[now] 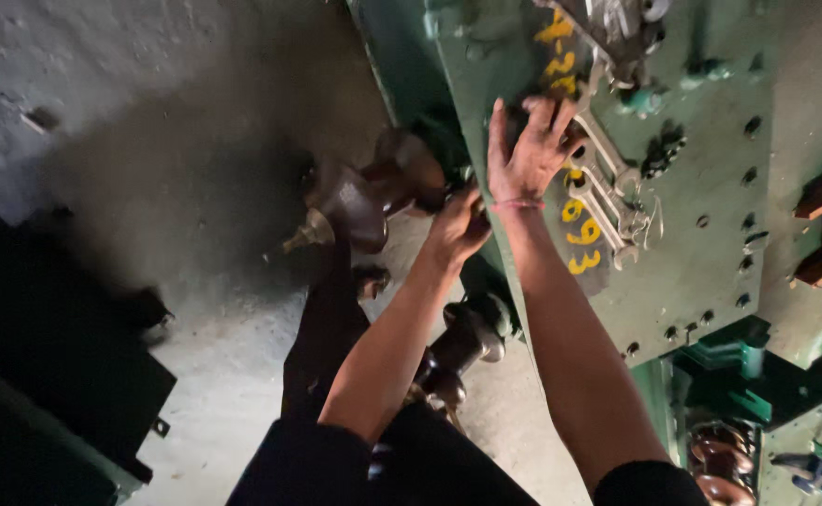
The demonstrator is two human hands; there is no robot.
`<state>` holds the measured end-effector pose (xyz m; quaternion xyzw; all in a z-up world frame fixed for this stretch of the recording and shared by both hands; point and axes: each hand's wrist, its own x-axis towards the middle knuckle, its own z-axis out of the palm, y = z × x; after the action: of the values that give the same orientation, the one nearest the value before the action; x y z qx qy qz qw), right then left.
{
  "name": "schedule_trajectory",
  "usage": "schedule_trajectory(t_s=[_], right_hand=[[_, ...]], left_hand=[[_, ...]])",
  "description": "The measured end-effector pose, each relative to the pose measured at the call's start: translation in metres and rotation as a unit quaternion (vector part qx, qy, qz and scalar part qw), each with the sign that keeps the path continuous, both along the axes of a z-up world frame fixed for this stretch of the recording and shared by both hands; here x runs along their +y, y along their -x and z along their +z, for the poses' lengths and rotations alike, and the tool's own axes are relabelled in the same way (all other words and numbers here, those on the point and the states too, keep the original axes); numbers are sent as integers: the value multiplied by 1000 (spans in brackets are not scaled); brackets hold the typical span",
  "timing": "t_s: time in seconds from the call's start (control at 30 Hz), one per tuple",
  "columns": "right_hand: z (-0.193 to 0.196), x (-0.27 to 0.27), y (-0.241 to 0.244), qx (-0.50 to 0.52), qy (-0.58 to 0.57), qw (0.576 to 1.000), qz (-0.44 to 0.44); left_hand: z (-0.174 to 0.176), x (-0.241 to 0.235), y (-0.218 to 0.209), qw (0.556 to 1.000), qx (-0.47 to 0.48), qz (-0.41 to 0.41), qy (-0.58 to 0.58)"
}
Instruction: The person uses a wrench to tighten bolts on a large green metal plate. They move along the plate, systematically tightening multiple bolts with a hand tool.
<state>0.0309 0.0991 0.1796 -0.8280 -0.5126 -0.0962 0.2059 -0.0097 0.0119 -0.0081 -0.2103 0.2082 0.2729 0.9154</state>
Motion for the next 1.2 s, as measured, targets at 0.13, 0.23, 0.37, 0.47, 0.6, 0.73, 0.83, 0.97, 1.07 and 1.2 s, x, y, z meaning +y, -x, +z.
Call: schedule_trajectory(t_s=[0.13,0.23,0.37,0.47,0.6,0.73,0.83,0.97,1.07,1.2], right_hand=[[1,-3,1,3,11,1000,-17],[2,-3,3,11,13,1000,-21],[1,-6,3,16,30,999,-17],[0,-6,2,24,39,998,-35],[-1,-1,0,12,24,999,-20],[-6,-7,1,7,29,999,-25],[-5,-8,0,3,37,999,-27],[-1,1,0,8,35,999,-15],[-3,-7,1,-20,18,1000,-9],[-5,-3,-2,-17,27,999,-18]], left_hand=[[-13,-17,4,1000,-25,3,16],[-18,-19,6,1000,-12,12,11],[-8,-12,3,1000,-31,2,-5],[13,-5,3,999,28,-35,-17],[36,8,11,1000,-24,-17,-1],[36,9,15,999,43,-33,-6],[31,6,13,996,62,-62,-5],[17,1,11,999,28,-35,-5],[-3,-13,2,992,103,-77,11],[-22,-12,-8,996,-83,17,-14]])
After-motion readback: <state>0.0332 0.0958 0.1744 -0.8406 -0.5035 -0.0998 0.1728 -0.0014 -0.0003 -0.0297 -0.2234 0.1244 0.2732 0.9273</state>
